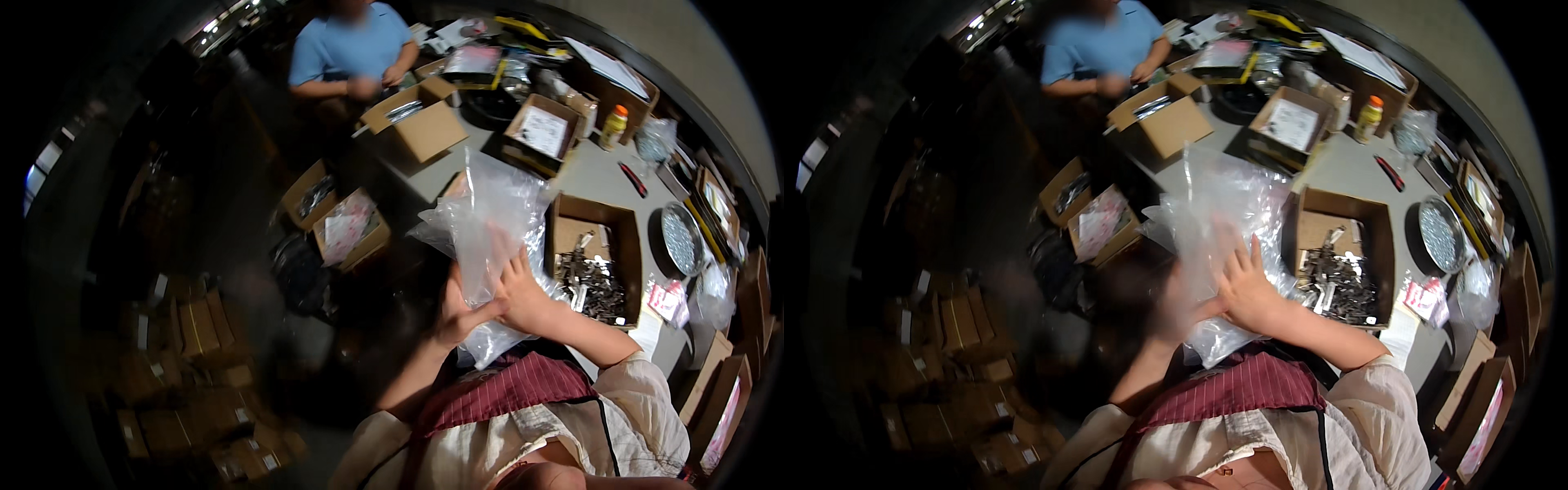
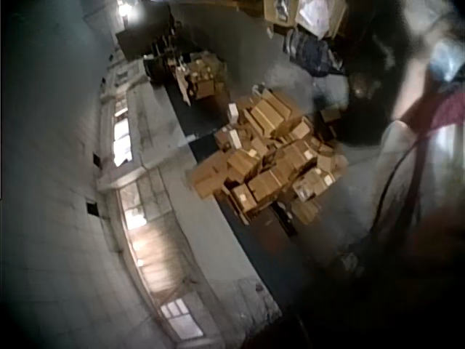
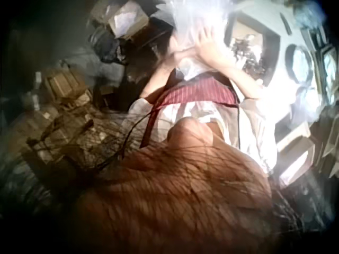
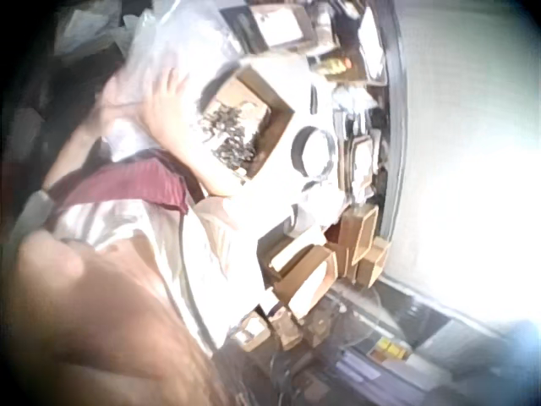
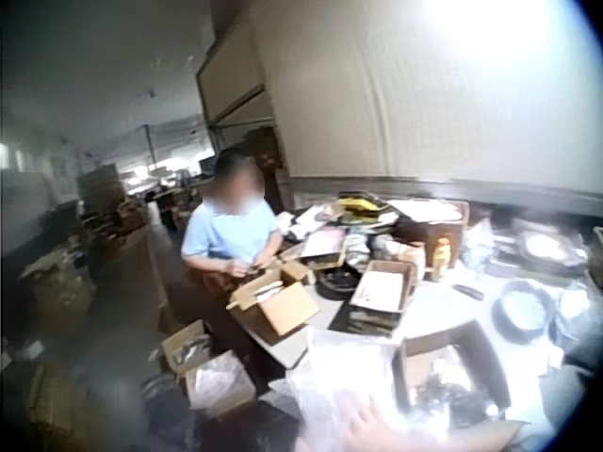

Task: The person sorts small metal hardware parts from a cardboard box into a clear plastic bag. They handle the items by hand, occasionally picking up and inspecting individual pieces before placing them into the bag. The person also moves a stack of cardboard boxes and handles a yellow notepad during the process.

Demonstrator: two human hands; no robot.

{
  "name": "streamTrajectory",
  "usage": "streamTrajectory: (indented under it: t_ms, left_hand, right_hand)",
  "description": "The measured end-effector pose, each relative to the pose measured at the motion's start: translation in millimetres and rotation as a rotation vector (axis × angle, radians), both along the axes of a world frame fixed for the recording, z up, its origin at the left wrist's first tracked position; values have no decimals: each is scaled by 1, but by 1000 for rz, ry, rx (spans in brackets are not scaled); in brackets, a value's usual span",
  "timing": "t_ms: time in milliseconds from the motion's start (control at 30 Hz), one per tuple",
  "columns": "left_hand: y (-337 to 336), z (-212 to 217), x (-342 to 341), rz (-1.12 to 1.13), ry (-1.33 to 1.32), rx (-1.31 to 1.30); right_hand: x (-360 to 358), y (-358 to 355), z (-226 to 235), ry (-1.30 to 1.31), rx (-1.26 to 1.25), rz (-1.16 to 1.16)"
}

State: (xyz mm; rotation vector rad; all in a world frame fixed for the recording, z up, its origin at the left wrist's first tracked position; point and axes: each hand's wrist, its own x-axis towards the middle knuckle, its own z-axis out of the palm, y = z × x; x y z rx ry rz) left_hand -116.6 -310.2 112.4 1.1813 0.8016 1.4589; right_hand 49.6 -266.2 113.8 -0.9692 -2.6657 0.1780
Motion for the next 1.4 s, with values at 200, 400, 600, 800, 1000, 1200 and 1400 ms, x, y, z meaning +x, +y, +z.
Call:
streamTrajectory:
  t_ms: [200, 400, 600, 800, 1000, 1200, 1400]
  left_hand:
    - [-40, -61, -113, 392, -173, -191]
    - [-108, -100, -180, 533, -300, -278]
    - [-163, -206, -228, 470, -582, -577]
    - [-216, -318, -258, 364, -928, -627]
    - [-187, -266, -300, 179, -680, -935]
    - [-182, -313, -298, 20, -592, -989]
    - [-206, -422, -285, 306, -1131, -1055]
  right_hand:
    - [-110, 12, -25, 183, -329, 342]
    - [-169, 20, -111, 311, -712, 4]
    - [-193, -4, -203, 214, -2223, -267]
    - [-205, -74, -276, 496, -2607, -720]
    - [-234, -28, -246, 223, -2012, -391]
    - [-229, -16, -274, 441, -2076, -441]
    - [-207, -22, -312, 852, -2113, -672]
